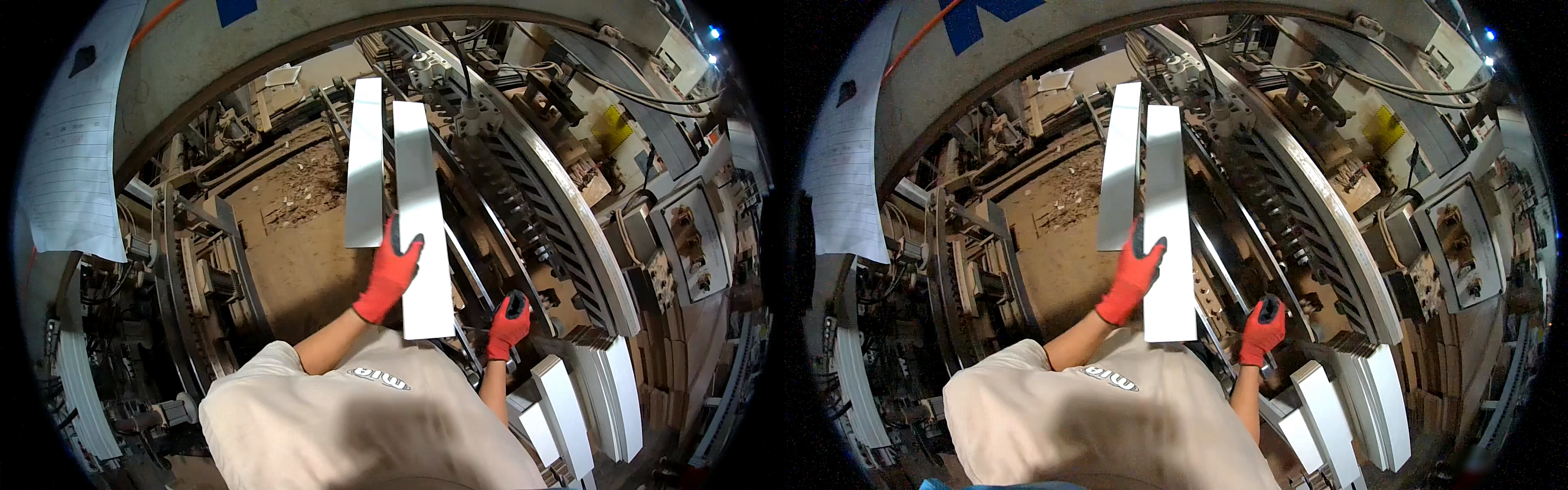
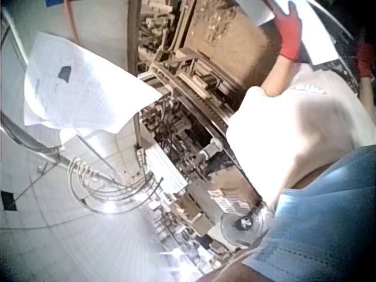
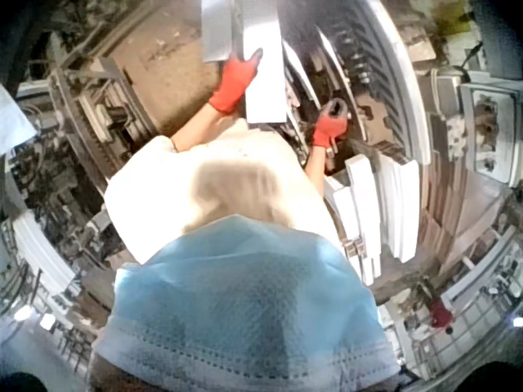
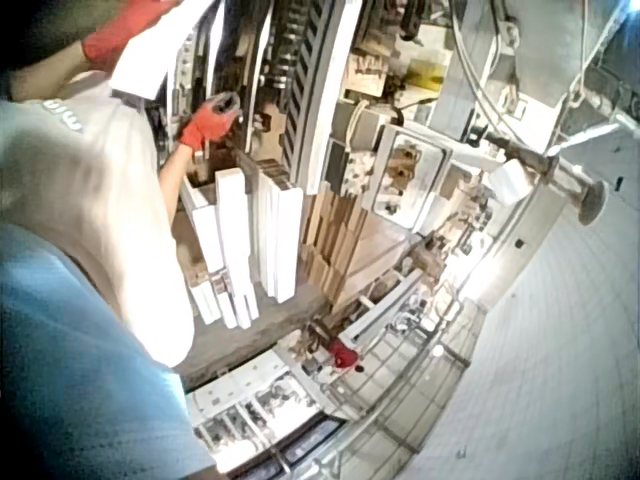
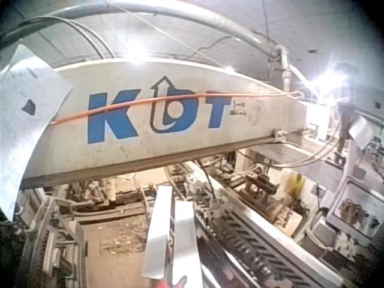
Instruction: The person feeds white slats into a woodworking machine, aligning them with the feed mechanism and pushing them into the machine one at a time. They pick up the slats from a nearby stack and place them into the designated slots of the machinery.
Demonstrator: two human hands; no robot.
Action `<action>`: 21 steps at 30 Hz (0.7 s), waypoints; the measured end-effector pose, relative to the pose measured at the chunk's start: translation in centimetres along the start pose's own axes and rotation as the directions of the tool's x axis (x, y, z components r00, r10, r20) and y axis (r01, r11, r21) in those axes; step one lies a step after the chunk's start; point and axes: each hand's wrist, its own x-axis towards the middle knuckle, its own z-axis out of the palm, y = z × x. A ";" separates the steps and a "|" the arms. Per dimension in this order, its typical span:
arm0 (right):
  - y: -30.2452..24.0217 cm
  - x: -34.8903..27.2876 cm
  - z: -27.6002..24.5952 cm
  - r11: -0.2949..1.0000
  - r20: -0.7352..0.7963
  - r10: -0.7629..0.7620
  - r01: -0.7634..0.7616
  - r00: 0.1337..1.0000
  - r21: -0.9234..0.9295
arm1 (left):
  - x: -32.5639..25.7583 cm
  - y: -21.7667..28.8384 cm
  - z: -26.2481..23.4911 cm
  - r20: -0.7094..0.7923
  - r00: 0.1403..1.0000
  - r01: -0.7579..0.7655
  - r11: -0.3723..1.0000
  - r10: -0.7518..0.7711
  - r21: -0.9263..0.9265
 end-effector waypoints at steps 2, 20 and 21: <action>0.1 0.1 0.1 1.000 0.013 -0.003 0.003 1.000 -0.016 | 2.8 0.4 -3.1 -0.013 0.998 -0.061 0.998 0.062 0.034; -0.7 0.2 0.0 0.998 0.003 -0.026 0.026 1.000 -0.058 | 19.5 -4.7 -11.1 -0.184 0.950 -0.021 0.638 0.253 0.769; -1.0 0.1 -0.2 0.997 0.011 -0.028 0.029 1.000 -0.074 | 20.1 -5.3 -11.7 -0.177 0.955 -0.028 0.668 0.237 0.743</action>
